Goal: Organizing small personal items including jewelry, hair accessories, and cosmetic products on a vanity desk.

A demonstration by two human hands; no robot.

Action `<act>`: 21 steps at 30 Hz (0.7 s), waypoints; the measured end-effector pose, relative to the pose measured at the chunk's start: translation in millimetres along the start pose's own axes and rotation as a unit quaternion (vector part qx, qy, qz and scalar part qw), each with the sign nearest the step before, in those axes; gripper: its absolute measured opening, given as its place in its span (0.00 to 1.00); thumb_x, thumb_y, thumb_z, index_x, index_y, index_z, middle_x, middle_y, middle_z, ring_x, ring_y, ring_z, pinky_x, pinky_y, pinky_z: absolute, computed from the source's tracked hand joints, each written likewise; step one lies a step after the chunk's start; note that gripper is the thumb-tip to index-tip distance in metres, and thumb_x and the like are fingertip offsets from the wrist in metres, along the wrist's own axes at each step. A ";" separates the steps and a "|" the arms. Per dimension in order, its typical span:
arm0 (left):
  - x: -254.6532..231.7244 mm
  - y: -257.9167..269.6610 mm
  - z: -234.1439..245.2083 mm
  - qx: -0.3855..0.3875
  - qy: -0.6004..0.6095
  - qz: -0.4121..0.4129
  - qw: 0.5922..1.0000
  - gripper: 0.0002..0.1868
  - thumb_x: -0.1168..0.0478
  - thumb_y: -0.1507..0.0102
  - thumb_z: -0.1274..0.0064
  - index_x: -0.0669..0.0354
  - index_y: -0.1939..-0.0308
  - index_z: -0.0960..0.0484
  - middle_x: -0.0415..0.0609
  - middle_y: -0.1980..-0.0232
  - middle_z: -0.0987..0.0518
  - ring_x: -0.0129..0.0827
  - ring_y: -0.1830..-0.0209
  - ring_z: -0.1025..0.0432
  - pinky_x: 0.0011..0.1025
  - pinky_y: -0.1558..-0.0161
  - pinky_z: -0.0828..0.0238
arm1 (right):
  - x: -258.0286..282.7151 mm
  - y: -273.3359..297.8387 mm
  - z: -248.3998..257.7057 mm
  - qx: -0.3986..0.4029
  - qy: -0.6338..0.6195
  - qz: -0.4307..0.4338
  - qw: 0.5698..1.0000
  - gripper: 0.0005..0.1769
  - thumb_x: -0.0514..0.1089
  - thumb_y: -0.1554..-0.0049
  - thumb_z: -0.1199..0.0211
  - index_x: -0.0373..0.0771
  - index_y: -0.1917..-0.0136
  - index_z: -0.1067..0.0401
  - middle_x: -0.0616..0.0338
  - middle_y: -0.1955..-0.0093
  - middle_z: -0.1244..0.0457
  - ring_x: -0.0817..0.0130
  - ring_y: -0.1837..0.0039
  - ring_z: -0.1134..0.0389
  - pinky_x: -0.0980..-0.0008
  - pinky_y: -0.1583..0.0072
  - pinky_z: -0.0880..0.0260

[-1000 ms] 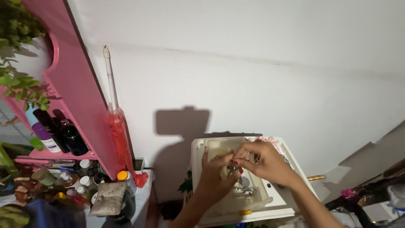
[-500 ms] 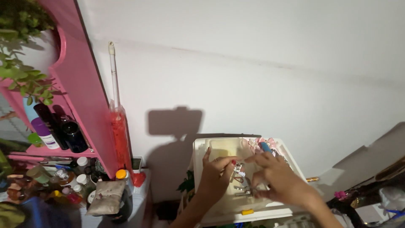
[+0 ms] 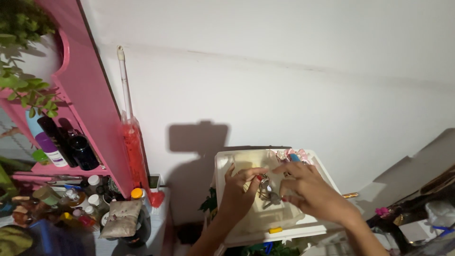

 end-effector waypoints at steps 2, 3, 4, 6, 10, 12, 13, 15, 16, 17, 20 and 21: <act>1.0 -0.4 -1.6 0.008 -0.001 0.013 1.000 0.14 0.65 0.35 0.50 0.48 0.48 0.15 0.47 0.57 0.13 0.32 0.54 0.20 0.48 0.23 0.66 | -4.7 4.7 0.1 -0.057 -0.021 0.040 0.997 0.07 0.40 0.52 0.29 0.43 0.58 0.21 0.60 0.27 0.44 0.54 0.23 0.50 0.48 0.31 0.53; 3.2 -0.4 -2.8 0.010 -0.005 0.020 1.000 0.14 0.65 0.36 0.49 0.48 0.48 0.15 0.47 0.56 0.13 0.31 0.52 0.19 0.48 0.22 0.67 | -5.0 6.2 0.7 -0.093 -0.021 0.062 0.994 0.05 0.41 0.49 0.32 0.42 0.56 0.23 0.60 0.34 0.39 0.58 0.29 0.43 0.51 0.33 0.48; 5.7 -0.2 -3.6 0.012 -0.008 0.028 1.000 0.14 0.65 0.36 0.49 0.48 0.48 0.14 0.47 0.54 0.13 0.31 0.51 0.19 0.48 0.22 0.67 | -5.0 7.7 1.1 -0.130 -0.022 0.083 0.988 0.05 0.42 0.45 0.34 0.40 0.55 0.24 0.60 0.42 0.34 0.61 0.36 0.37 0.55 0.35 0.43; 9.9 -0.2 -6.0 0.008 -0.006 0.022 1.000 0.14 0.65 0.36 0.49 0.48 0.49 0.15 0.46 0.52 0.13 0.30 0.50 0.19 0.48 0.22 0.68 | 1.3 7.4 5.9 -0.146 -0.048 0.050 0.987 0.06 0.42 0.45 0.34 0.42 0.53 0.23 0.61 0.49 0.32 0.62 0.42 0.34 0.58 0.36 0.41; -6.7 -2.1 0.2 0.011 0.001 0.024 1.000 0.15 0.65 0.36 0.49 0.48 0.47 0.16 0.43 0.53 0.12 0.28 0.45 0.21 0.48 0.22 0.69 | 2.9 1.6 3.3 -0.225 -0.125 0.096 0.961 0.05 0.40 0.46 0.35 0.41 0.54 0.22 0.61 0.58 0.28 0.61 0.52 0.29 0.61 0.42 0.36; 3.0 0.4 -3.5 0.004 -0.005 0.004 1.000 0.13 0.64 0.36 0.47 0.48 0.49 0.15 0.41 0.54 0.11 0.28 0.44 0.22 0.48 0.23 0.67 | -0.3 -2.8 -2.8 -0.242 -0.134 0.112 0.955 0.07 0.39 0.46 0.35 0.41 0.52 0.22 0.60 0.56 0.28 0.60 0.52 0.28 0.61 0.44 0.34; 7.6 1.6 -5.0 -0.003 -0.011 -0.017 1.000 0.11 0.63 0.36 0.46 0.49 0.51 0.15 0.39 0.55 0.11 0.27 0.42 0.23 0.48 0.24 0.66 | -1.6 -5.0 -5.7 -0.258 -0.143 0.128 0.947 0.09 0.38 0.46 0.35 0.41 0.50 0.21 0.58 0.53 0.27 0.59 0.52 0.27 0.61 0.45 0.32; 3.6 0.7 -3.2 -0.011 -0.021 -0.024 0.999 0.10 0.63 0.37 0.43 0.48 0.52 0.14 0.38 0.56 0.11 0.28 0.42 0.24 0.47 0.24 0.64 | -12.0 -9.2 -15.4 -0.253 -0.156 0.105 0.949 0.09 0.39 0.46 0.34 0.41 0.50 0.21 0.59 0.53 0.27 0.61 0.52 0.26 0.64 0.48 0.30; 1.4 0.3 -2.4 -0.017 -0.031 -0.031 0.999 0.10 0.62 0.38 0.41 0.48 0.53 0.14 0.38 0.57 0.12 0.28 0.42 0.24 0.47 0.25 0.63 | -17.9 -11.2 -20.4 -0.248 -0.169 0.081 0.951 0.10 0.39 0.46 0.33 0.42 0.49 0.21 0.59 0.53 0.27 0.63 0.53 0.25 0.66 0.51 0.27; -2.4 0.7 -1.5 -0.018 -0.032 -0.031 0.999 0.10 0.62 0.38 0.41 0.48 0.53 0.14 0.38 0.57 0.12 0.28 0.42 0.24 0.47 0.25 0.63 | -19.6 -11.1 -21.1 -0.248 -0.168 0.082 0.950 0.10 0.39 0.46 0.33 0.42 0.49 0.21 0.59 0.53 0.27 0.63 0.53 0.25 0.66 0.51 0.27; -10.9 2.2 1.4 -0.022 -0.036 -0.007 0.999 0.14 0.61 0.41 0.38 0.47 0.51 0.13 0.38 0.65 0.13 0.28 0.41 0.25 0.46 0.27 0.61 | -24.5 -12.0 -23.5 -0.246 -0.252 0.135 0.926 0.09 0.37 0.43 0.35 0.39 0.48 0.21 0.61 0.55 0.27 0.71 0.55 0.25 0.71 0.53 0.26; -14.1 3.4 2.3 -0.043 -0.050 -0.026 0.997 0.13 0.61 0.44 0.36 0.48 0.54 0.13 0.37 0.66 0.13 0.29 0.42 0.25 0.45 0.30 0.58 | -30.9 -13.9 -27.3 -0.209 -0.307 0.048 0.927 0.08 0.38 0.42 0.36 0.39 0.49 0.20 0.61 0.59 0.28 0.74 0.61 0.33 0.72 0.60 0.33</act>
Point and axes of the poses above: each hand's wrist, its own y-axis away from the middle knuckle, its own z-axis out of the back of the hand, x = y × z, the point moved 2 cm from there along -y, towards the middle knuckle
